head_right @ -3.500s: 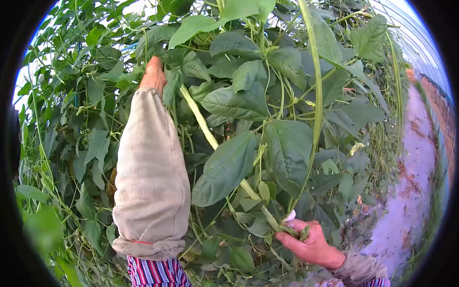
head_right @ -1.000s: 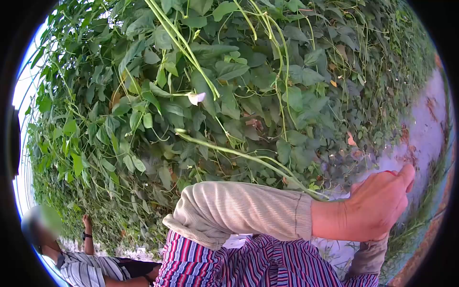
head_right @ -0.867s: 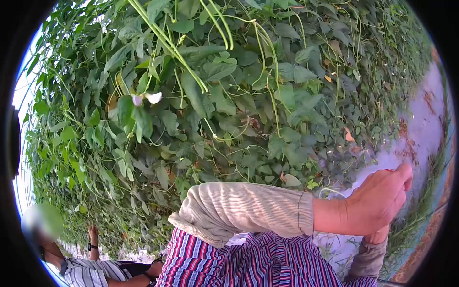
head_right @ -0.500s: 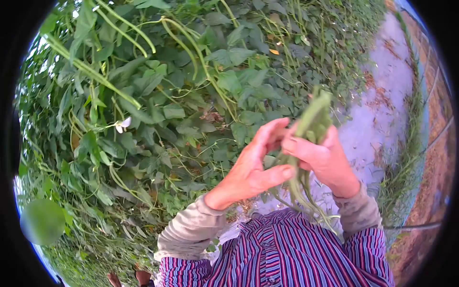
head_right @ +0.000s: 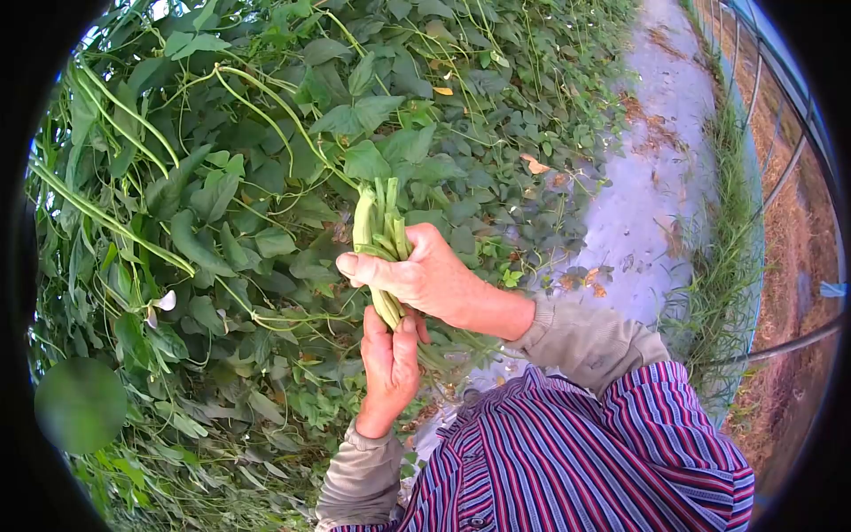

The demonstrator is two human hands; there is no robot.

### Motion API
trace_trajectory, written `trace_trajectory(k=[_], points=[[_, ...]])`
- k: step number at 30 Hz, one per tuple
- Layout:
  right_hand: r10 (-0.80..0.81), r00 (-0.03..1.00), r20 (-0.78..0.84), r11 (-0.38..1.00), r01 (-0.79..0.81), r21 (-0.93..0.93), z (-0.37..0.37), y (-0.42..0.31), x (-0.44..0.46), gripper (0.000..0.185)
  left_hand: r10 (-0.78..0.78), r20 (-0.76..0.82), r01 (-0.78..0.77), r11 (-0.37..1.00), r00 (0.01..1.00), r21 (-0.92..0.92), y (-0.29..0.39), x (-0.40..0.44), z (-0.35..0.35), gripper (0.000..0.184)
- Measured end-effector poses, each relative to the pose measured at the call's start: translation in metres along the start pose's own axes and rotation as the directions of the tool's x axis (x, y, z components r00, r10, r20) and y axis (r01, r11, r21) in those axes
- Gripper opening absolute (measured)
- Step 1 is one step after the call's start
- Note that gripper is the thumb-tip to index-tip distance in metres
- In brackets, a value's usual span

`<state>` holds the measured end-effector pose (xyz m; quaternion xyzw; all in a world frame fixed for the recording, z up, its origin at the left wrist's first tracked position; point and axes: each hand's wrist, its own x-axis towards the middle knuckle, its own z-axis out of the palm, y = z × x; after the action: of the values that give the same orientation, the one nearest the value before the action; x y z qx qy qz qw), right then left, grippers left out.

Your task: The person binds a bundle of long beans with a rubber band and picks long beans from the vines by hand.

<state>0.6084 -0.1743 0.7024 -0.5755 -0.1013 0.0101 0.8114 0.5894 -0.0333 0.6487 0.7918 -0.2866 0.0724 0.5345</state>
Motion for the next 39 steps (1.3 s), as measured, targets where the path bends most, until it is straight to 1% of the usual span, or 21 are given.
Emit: trace_trajectory(k=[1,3,5,7,9,10,13,16,19,21,23,25,27,29,31,34,35,36,37,38,39], points=[[0.002,1.0,0.01,1.0,-0.002,-0.003,0.003,0.0,0.0,0.026,-0.002,-0.011,0.002,1.0,1.0,0.001,-0.004,-0.003,0.001,0.025],[-0.155,0.987,-0.036,0.986,0.157,0.054,0.009,-0.001,0.0,0.027,0.037,-0.05,-0.029,0.989,0.998,0.147,-0.006,-0.006,0.003,0.022],[-0.201,0.976,-0.079,0.978,0.204,0.037,0.013,0.0,0.0,0.025,0.097,-0.083,-0.08,0.978,0.992,0.19,0.0,-0.007,0.006,0.02],[-0.179,0.976,-0.123,0.984,0.181,0.003,0.017,-0.002,-0.003,0.025,0.13,-0.102,-0.091,0.941,0.986,0.326,-0.002,-0.011,0.011,0.021],[-0.164,0.972,-0.168,0.978,0.183,0.1,0.015,0.011,0.002,0.028,0.15,-0.111,-0.091,0.905,0.982,0.416,-0.002,-0.015,0.014,0.019],[-0.155,0.967,-0.202,0.982,0.173,0.075,0.017,0.012,0.0,0.029,0.17,-0.106,-0.109,0.897,0.98,0.427,-0.006,-0.018,0.017,0.02],[-0.168,0.971,-0.172,0.977,0.188,0.105,0.015,0.018,-0.002,0.03,0.294,-0.143,-0.17,0.815,0.945,0.553,-0.006,-0.023,0.017,0.023],[-0.158,0.982,-0.103,0.984,0.165,0.062,0.013,0.024,-0.003,0.032,0.292,-0.166,-0.14,0.79,0.942,0.597,-0.005,-0.028,0.017,0.024],[-0.209,0.977,0.035,0.972,0.203,0.117,0.02,0.033,-0.004,0.033,0.223,-0.164,-0.086,0.803,0.961,0.59,-0.013,-0.038,0.018,0.024],[-0.192,0.981,0.004,0.978,0.191,0.083,0.025,0.034,-0.007,0.035,0.206,-0.157,-0.079,0.812,0.966,0.579,-0.018,-0.045,0.017,0.024],[-0.051,0.99,0.134,0.965,0.015,0.262,0.025,0.038,-0.008,0.036,0.15,-0.134,-0.048,0.821,0.98,0.568,-0.022,-0.049,0.011,0.025],[-0.049,0.981,0.185,0.949,-0.012,0.314,0.022,0.046,-0.005,0.037,0.127,-0.121,-0.033,0.812,0.984,0.582,-0.03,-0.049,0.004,0.026],[-0.026,0.961,0.275,0.904,-0.095,0.417,0.022,0.051,-0.002,0.037,0.057,-0.051,-0.019,0.834,0.997,0.552,-0.035,-0.05,-0.005,0.027],[-0.045,0.93,0.364,0.898,-0.122,0.423,0.015,0.057,0.005,0.034,0.096,-0.023,-0.065,0.813,0.995,0.578,-0.034,-0.049,-0.014,0.03],[0.001,0.927,0.376,0.893,-0.17,0.417,0.015,0.057,0.009,0.034,0.022,0.169,-0.107,0.853,0.985,0.511,-0.018,-0.048,-0.032,0.035],[0.021,0.962,0.271,0.915,-0.127,0.382,0.008,0.055,0.02,0.034,0.304,0.325,-0.395,0.879,0.896,0.266,0.006,-0.037,-0.091,0.032],[0.024,0.98,0.198,0.928,-0.095,0.36,0.004,0.056,0.025,0.034,0.275,0.39,-0.347,0.929,0.879,0.128,0.027,-0.026,-0.125,0.027],[0.043,0.985,0.167,0.929,-0.101,0.356,-0.004,0.061,0.029,0.033,0.276,0.361,-0.343,0.929,0.891,0.136,0.055,-0.017,-0.162,0.023],[0.058,0.989,0.136,0.929,-0.103,0.355,-0.009,0.065,0.034,0.033,0.337,0.202,-0.373,0.91,0.919,0.179,0.079,-0.01,-0.198,0.02],[0.049,0.99,0.13,0.936,-0.091,0.34,-0.009,0.065,0.035,0.032,0.476,0.001,-0.454,0.838,0.879,0.303,0.082,0.003,-0.232,0.016],[0.046,0.991,0.129,0.941,-0.086,0.328,-0.009,0.066,0.036,0.032,0.444,-0.287,-0.391,0.893,0.849,0.225,0.089,0.015,-0.262,0.016]])
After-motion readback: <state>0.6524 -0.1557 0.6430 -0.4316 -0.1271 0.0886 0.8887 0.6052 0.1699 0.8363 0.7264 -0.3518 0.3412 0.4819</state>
